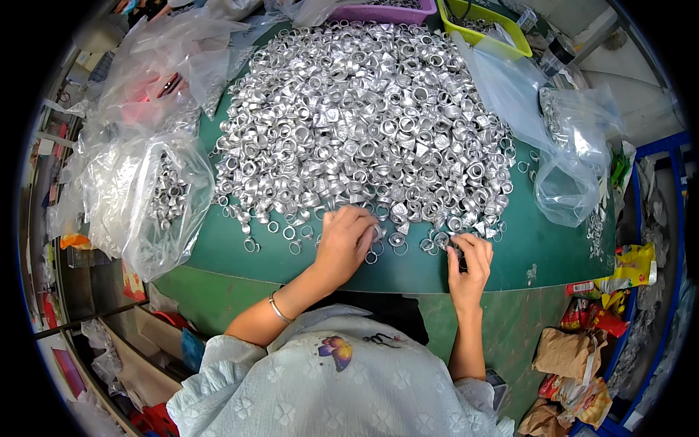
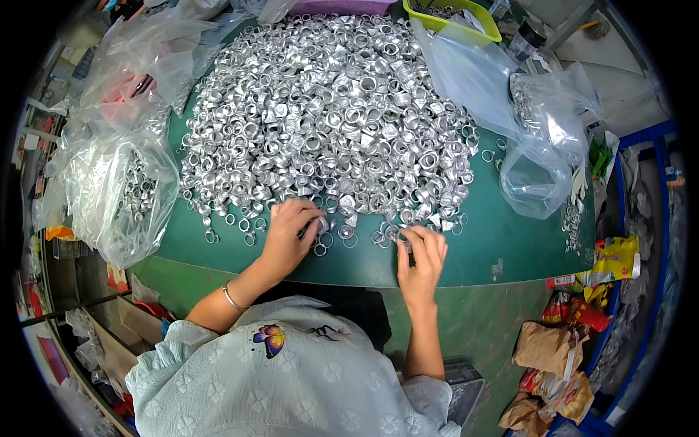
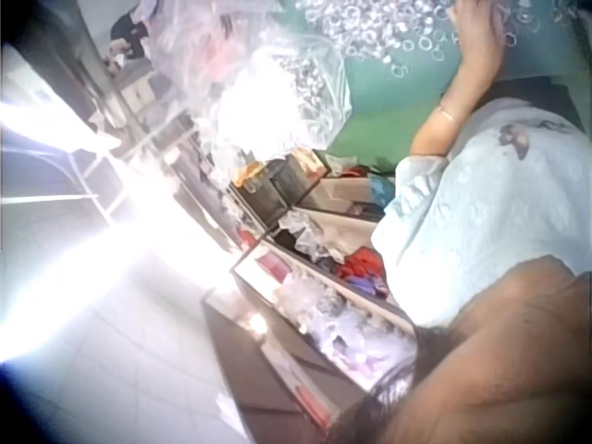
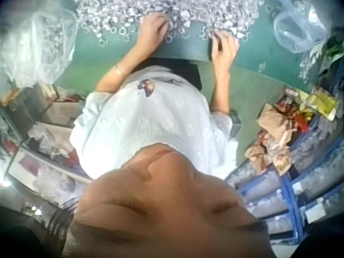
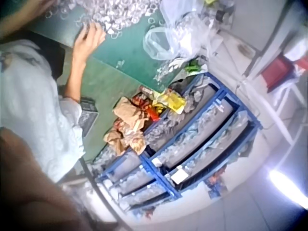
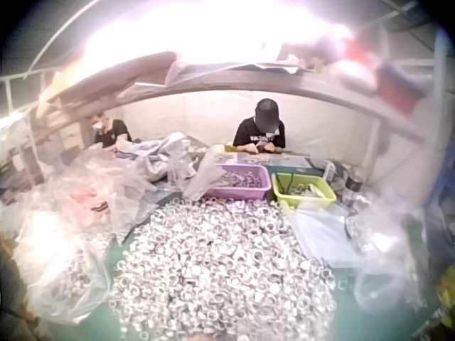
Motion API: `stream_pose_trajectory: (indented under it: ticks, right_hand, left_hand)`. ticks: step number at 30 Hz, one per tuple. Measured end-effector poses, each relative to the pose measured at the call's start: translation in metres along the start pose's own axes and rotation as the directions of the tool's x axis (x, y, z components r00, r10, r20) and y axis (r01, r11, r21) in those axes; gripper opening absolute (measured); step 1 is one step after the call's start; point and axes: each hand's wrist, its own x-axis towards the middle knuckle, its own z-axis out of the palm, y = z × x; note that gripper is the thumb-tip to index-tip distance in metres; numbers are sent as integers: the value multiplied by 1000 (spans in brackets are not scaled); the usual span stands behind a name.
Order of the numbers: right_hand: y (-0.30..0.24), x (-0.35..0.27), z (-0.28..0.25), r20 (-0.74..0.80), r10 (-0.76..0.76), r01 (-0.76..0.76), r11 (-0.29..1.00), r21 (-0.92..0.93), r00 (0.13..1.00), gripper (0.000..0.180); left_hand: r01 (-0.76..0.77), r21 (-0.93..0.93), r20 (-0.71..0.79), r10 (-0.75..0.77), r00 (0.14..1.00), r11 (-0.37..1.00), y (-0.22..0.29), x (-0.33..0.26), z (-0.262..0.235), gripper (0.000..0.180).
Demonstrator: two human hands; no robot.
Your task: The person sorts a large pile of small metal rings on a green work table, picking them up to inspect them and placing them into clear plastic bags and a small purple tray.
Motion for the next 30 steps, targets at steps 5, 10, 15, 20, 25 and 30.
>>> stream_pose_trajectory:
  ticks: [5,10,15,20,25,30]
  right_hand:
    - [-4,-1,-8,27,28,-24,989,-147,999,30]
    - [7,-18,-15,-8,137,-136,979,-153,991,35]
    - [9,-26,-16,-31,179,-182,970,-161,983,43]
    - [0,-19,-20,-1,92,-91,980,-176,996,36]
    - [7,-20,-15,-20,-31,27,982,-188,999,22]
    - [14,-20,-18,99,666,-223,104,969,739,13]
  left_hand:
    - [3,-9,-161,-5,987,1000,-2,7,-3,19]
    - [132,-80,-124,-141,982,988,-1,8,-9,16]
    - [547,-777,399,-428,811,312,9,6,-14,17]
    - [664,-740,660,-301,689,-102,19,-1,-11,28]
    - [697,-643,754,-106,648,-317,21,-3,5,28]
    - [752,-585,798,-56,599,-304,28,-1,15,26]
